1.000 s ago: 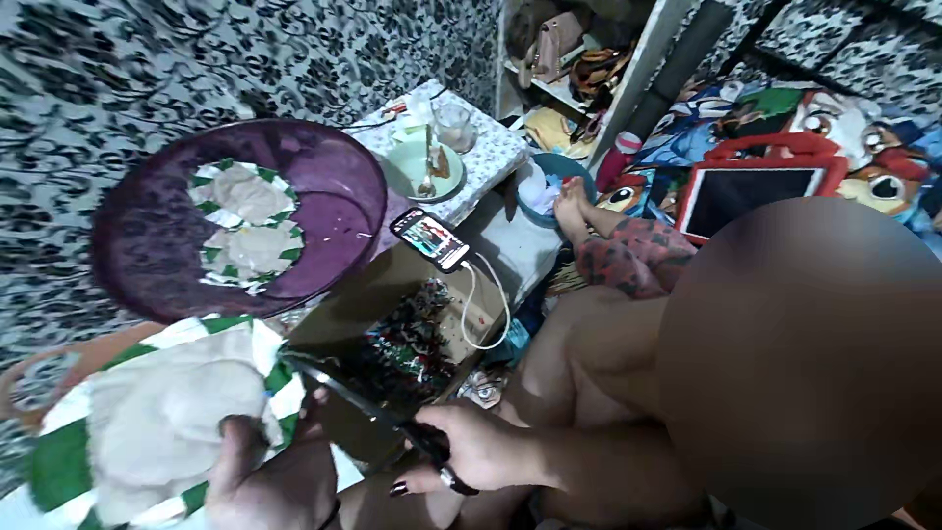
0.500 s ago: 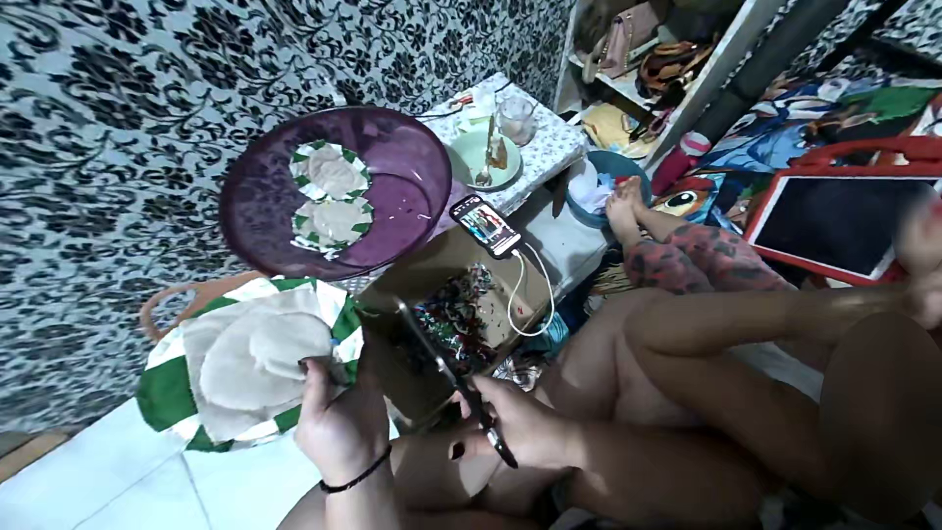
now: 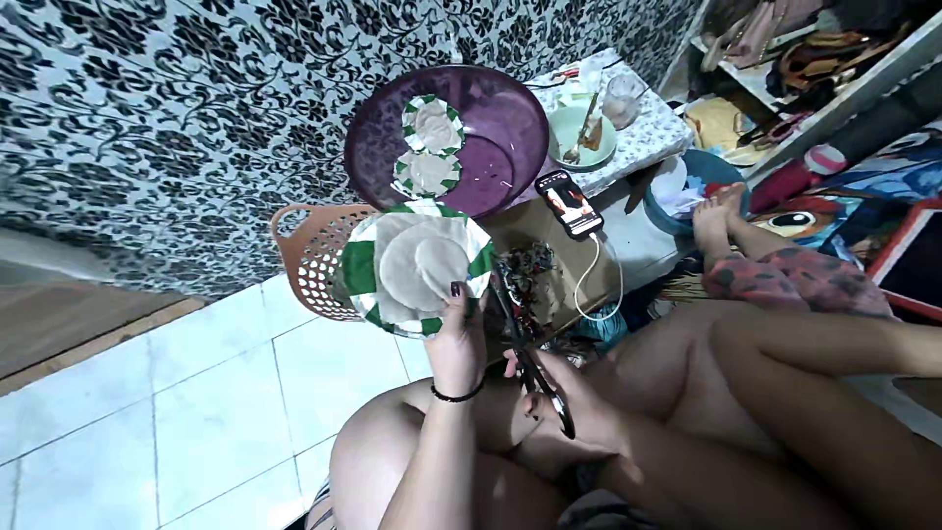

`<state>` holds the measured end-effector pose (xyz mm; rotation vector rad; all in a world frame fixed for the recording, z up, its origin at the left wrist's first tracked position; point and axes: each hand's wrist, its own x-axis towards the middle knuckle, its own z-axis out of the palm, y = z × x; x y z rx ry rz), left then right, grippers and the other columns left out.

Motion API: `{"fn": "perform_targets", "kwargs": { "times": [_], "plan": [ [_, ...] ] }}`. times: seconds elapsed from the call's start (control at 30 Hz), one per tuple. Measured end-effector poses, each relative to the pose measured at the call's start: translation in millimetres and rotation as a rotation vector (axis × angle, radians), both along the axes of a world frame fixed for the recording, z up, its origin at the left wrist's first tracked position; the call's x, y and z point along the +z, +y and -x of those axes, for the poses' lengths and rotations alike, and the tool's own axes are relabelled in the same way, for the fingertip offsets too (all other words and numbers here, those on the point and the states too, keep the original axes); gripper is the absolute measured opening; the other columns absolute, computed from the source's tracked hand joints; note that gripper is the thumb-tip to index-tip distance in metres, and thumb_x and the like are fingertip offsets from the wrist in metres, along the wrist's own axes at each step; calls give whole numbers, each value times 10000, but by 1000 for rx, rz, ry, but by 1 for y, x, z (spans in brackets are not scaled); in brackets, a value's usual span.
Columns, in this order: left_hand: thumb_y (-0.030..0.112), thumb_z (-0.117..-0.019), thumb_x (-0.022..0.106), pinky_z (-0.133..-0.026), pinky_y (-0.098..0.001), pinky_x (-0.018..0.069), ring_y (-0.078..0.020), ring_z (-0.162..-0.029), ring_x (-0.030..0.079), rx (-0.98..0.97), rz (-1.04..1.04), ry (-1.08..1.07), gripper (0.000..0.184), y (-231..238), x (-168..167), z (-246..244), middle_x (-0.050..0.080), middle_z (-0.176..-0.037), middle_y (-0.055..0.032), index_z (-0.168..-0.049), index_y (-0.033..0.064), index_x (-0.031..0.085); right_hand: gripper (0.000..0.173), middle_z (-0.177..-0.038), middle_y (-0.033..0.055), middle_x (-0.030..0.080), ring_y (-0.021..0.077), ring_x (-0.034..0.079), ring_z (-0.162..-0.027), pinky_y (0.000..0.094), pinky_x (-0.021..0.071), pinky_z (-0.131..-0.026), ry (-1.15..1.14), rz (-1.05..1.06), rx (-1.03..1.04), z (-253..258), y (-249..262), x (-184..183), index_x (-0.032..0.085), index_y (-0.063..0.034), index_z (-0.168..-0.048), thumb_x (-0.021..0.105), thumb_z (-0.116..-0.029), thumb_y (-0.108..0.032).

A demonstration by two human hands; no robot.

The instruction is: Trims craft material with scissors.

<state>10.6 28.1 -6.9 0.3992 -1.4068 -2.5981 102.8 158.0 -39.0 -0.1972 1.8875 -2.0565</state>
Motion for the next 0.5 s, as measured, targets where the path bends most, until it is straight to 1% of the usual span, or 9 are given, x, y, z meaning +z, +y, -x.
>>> {"fn": "perform_targets", "kwargs": {
  "times": [0.07, 0.1, 0.2, 0.27, 0.3, 0.4, 0.5],
  "plan": [
    [-26, -1041, 414, -866, -398, 618, -183, -918, 708, -9, -47, -10, 164, -2, 2, -1, 686, -994, -80, -1142, 13, 538, 772, -1138, 70, 625, 9, 581, -782, 185, 521, -686, 24, 14, -55, 1, 0, -5, 519, 99, -1347, 708, -905, -504],
    [-28, -1041, 408, -858, -401, 621, -185, -909, 709, -12, -65, -13, 168, -2, 4, -1, 685, -990, -79, -1135, 18, 539, 794, -1135, 63, 630, 3, 581, -773, 186, 523, -682, 33, 22, -71, 3, 0, -6, 521, 100, -1345, 709, -898, -529],
    [-28, -1042, 387, -870, -419, 623, -212, -926, 719, -21, -90, -29, 182, -2, 7, -3, 691, -997, -99, -1136, 6, 540, 807, -1112, 50, 628, 8, 588, -749, 196, 538, -668, 31, 26, -84, 5, 2, -5, 520, 101, -1340, 701, -896, -547],
    [-23, -1044, 384, -873, -425, 623, -220, -936, 722, -26, -99, -33, 185, 0, 8, -4, 694, -1005, -104, -1133, 7, 544, 747, -1083, 42, 632, 9, 591, -719, 200, 549, -642, 29, 29, -104, 5, 2, -5, 537, 98, -1324, 705, -910, -501],
    [-23, -1043, 387, -878, -437, 621, -228, -946, 722, -28, -108, -31, 187, 0, 8, -5, 697, -1015, -109, -1137, 6, 546, 705, -1066, 42, 632, 13, 590, -699, 200, 548, -624, 18, 32, -117, 5, 2, -3, 542, 98, -1320, 709, -919, -457],
    [-18, -1050, 364, -926, -492, 600, -286, -1028, 710, -48, -153, 1, 221, 2, 5, -6, 685, -1101, -156, -1203, -16, 523, 570, -996, 26, 629, 16, 577, -630, 193, 540, -564, -29, 39, -155, 6, 2, 1, 553, 83, -1299, 711, -934, -325],
    [-7, -1056, 348, -934, -516, 596, -319, -1042, 707, -43, -170, 15, 227, 3, 5, -7, 678, -1122, -181, -1202, -30, 519, 513, -953, 13, 620, 14, 569, -607, 187, 535, -545, -29, 15, -174, 7, 2, 2, 572, 68, -1265, 716, -938, -300]
  ]
}}
